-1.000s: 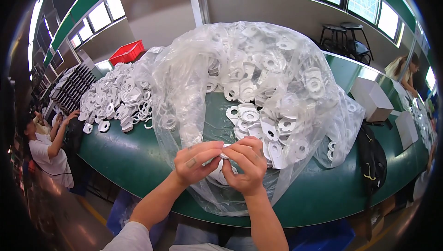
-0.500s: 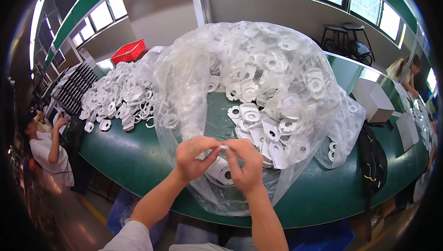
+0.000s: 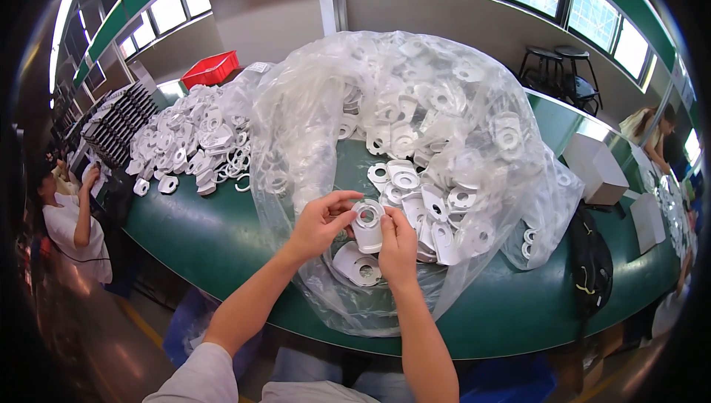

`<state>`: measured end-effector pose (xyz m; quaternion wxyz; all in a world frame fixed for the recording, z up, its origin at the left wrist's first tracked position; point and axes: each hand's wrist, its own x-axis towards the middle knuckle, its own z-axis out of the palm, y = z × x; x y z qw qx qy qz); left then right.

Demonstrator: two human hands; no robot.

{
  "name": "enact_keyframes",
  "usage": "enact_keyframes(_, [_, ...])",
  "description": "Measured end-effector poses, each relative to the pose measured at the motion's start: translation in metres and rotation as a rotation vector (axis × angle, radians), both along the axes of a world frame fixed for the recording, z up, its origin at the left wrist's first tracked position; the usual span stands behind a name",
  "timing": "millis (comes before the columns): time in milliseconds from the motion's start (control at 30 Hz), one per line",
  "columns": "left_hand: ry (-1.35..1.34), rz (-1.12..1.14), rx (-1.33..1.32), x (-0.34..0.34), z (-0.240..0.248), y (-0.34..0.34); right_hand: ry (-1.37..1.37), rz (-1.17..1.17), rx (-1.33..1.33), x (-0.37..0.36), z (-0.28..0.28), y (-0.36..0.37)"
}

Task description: Assemble small white plastic components at a factory workbench.

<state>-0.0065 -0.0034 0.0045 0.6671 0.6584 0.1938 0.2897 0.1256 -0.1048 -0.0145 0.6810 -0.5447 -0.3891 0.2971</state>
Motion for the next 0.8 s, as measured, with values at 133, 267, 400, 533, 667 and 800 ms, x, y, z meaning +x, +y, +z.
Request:
enact_keyframes(133, [0.022, 0.048, 0.132, 0.009, -0.003, -0.014, -0.017, -0.036, 0.053, 0.002, -0.004, 0.001])
enact_keyframes(267, [-0.073, 0.126, 0.176, 0.014, -0.006, -0.015, 0.102, 0.062, 0.032, 0.002, -0.003, -0.002])
enact_keyframes(400, [-0.036, 0.14, 0.285, 0.015, -0.006, -0.017, 0.054, 0.049, -0.004, 0.0, 0.002, -0.002])
enact_keyframes(533, [0.082, 0.147, 0.365, 0.001, 0.003, -0.012, -0.01, 0.065, 0.029, -0.004, -0.002, 0.004])
enact_keyframes(667, [0.055, 0.055, 0.212, -0.013, 0.015, -0.004, -0.022, 0.157, 0.058, -0.001, -0.002, 0.001])
enact_keyframes(800, [0.026, 0.448, 0.214, -0.092, 0.017, 0.007, 0.099, 0.188, 0.055, 0.006, -0.01, 0.0])
